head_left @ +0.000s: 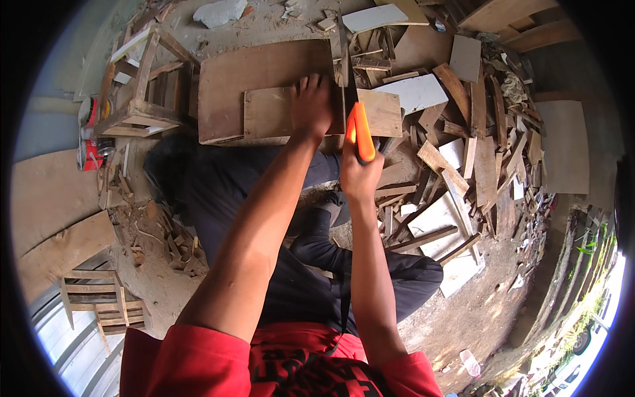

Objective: The person sits on the floor among wood debris, picks up a small wooden frame, and places a flat wooden piece onto it. They then use a hand saw to cut the wooden piece while holding it in place with the other hand.

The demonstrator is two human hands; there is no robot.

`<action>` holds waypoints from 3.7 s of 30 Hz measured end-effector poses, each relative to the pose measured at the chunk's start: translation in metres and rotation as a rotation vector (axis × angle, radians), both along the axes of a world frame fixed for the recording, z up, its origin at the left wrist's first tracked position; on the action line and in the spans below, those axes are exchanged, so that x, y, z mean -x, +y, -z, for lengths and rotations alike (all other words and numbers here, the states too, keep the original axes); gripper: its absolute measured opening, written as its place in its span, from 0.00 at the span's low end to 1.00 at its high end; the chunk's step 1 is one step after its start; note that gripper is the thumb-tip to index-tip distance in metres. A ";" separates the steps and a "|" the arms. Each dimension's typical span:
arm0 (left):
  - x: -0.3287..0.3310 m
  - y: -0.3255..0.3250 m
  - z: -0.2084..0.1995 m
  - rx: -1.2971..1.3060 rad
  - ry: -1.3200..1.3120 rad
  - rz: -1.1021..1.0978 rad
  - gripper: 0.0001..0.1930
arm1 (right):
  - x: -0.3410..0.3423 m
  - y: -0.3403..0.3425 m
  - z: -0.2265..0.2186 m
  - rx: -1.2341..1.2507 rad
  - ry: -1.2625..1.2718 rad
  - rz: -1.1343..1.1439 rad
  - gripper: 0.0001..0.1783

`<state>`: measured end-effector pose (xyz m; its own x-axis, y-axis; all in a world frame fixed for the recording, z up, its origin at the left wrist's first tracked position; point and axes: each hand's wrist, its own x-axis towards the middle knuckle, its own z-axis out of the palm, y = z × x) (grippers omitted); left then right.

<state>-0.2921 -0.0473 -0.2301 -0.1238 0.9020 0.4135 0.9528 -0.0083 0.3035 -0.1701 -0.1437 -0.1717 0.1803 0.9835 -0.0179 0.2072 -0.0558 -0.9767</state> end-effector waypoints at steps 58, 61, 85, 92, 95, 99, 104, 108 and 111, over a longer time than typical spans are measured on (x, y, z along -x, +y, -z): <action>0.000 -0.006 -0.001 -0.004 -0.018 -0.020 0.12 | -0.054 -0.208 -0.014 0.142 -0.051 -0.038 0.16; 0.003 -0.006 0.002 -0.004 0.026 -0.013 0.13 | -0.040 -0.138 0.003 0.055 -0.019 -0.016 0.09; 0.004 -0.003 0.003 0.003 0.073 0.000 0.16 | -0.035 -0.120 -0.001 0.086 0.004 -0.070 0.15; -0.005 0.002 -0.002 0.048 0.033 -0.003 0.18 | 0.002 0.001 -0.008 -0.011 -0.057 -0.043 0.13; 0.001 0.005 0.007 -0.034 0.054 -0.025 0.17 | -0.010 -0.049 -0.003 0.071 0.036 -0.069 0.13; 0.001 -0.001 0.009 -0.024 0.029 -0.016 0.14 | -0.037 -0.165 0.002 0.147 0.077 0.020 0.14; 0.002 -0.008 0.002 -0.011 -0.005 0.011 0.11 | -0.055 -0.221 -0.003 0.156 -0.046 -0.046 0.11; 0.004 -0.006 0.012 -0.018 0.063 -0.010 0.13 | -0.027 -0.118 0.002 0.071 0.071 0.001 0.11; -0.002 0.001 0.000 0.043 0.042 0.004 0.15 | -0.008 -0.019 0.009 -0.004 0.038 -0.048 0.13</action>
<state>-0.2897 -0.0459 -0.2305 -0.1035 0.9195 0.3791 0.9646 -0.0001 0.2637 -0.1617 -0.1627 -0.1805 0.1320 0.9911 -0.0200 0.1720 -0.0428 -0.9842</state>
